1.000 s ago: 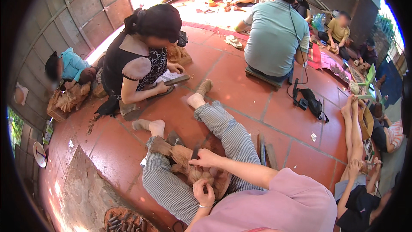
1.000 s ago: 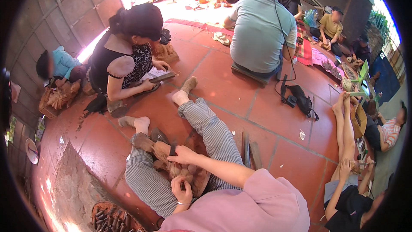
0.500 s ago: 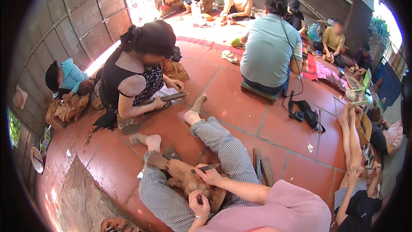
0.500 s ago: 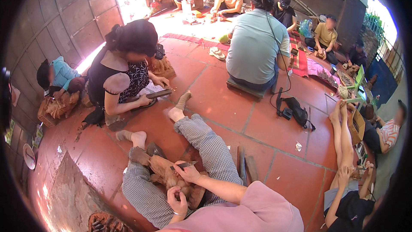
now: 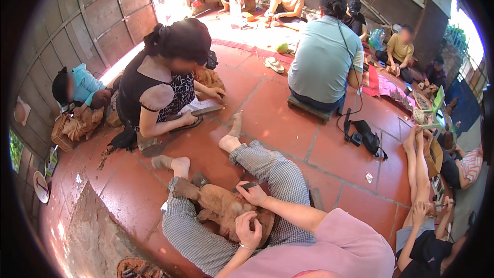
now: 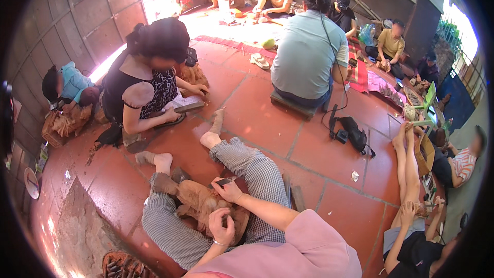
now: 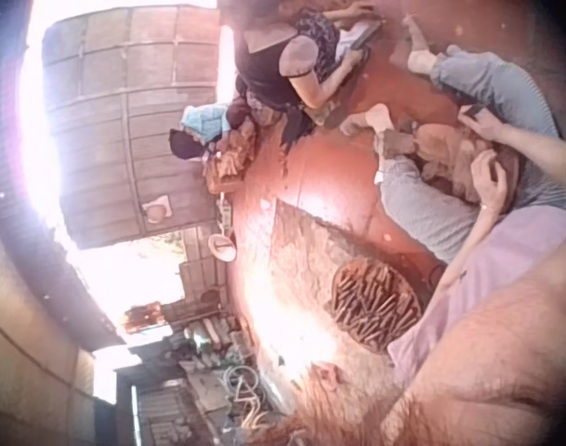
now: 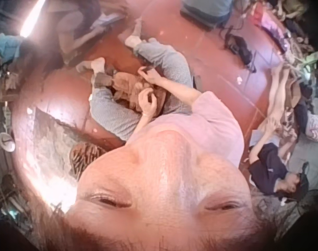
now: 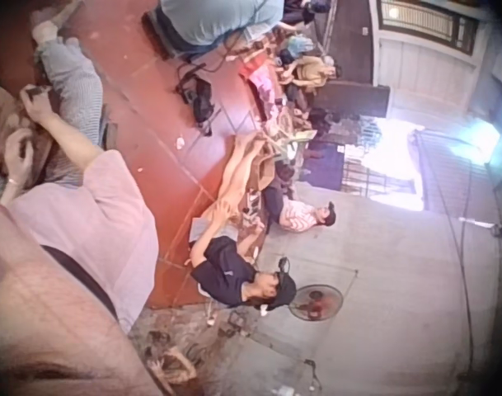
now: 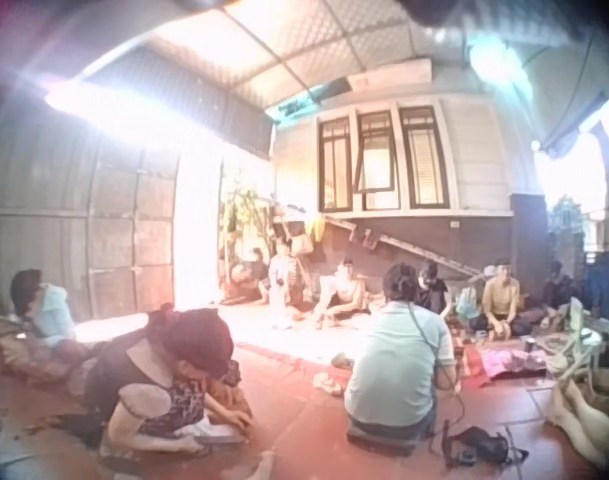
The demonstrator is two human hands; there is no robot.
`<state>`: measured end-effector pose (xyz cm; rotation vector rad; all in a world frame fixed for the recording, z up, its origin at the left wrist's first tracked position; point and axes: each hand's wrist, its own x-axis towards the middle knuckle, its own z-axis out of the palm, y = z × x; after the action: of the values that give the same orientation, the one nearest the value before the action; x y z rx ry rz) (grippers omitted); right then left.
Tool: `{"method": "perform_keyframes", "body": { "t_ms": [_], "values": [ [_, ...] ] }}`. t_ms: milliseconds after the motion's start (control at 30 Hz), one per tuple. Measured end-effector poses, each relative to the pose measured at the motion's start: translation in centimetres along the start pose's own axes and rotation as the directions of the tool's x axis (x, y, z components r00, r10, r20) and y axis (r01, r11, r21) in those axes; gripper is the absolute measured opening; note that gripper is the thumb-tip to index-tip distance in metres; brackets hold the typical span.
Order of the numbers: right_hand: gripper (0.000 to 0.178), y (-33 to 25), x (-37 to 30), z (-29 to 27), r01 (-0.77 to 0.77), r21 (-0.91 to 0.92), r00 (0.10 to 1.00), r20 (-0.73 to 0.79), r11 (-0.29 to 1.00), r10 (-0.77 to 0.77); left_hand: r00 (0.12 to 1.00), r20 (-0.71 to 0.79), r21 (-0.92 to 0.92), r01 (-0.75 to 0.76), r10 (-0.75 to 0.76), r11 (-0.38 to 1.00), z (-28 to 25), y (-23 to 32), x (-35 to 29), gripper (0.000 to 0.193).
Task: The person sits on the floor and uses a carving knife to shape a large piece of wood resting on their lap. They repeatedly scrape and carve the surface, occasionally adjusting the wood's position and switching tools from a basket nearby.
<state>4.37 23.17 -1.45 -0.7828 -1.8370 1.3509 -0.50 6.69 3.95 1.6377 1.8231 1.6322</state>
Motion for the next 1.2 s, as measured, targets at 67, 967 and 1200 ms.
{"method": "perform_keyframes", "body": {
  "t_ms": [67,967,1200],
  "values": [
    [0.020,0.2,0.3,-0.2,0.045,-0.036,0.999,-0.013,0.998,-0.045,0.998,0.016,0.037,-0.069,0.068,0.997,0.2,0.4,0.6,0.025],
    [0.015,-4.8,-1.8,-0.5,-0.406,0.361,0.908,0.049,0.840,0.417,0.676,-0.186,-0.276,0.661,-0.713,0.698,-5.0,-9.5,-3.2,0.056],
    [0.020,-7.6,-0.4,-1.5,-0.370,-0.032,0.861,0.364,0.929,0.355,0.752,-0.096,0.022,0.656,-0.652,0.754,-4.1,-8.4,-2.3,0.057]
  ]
}}
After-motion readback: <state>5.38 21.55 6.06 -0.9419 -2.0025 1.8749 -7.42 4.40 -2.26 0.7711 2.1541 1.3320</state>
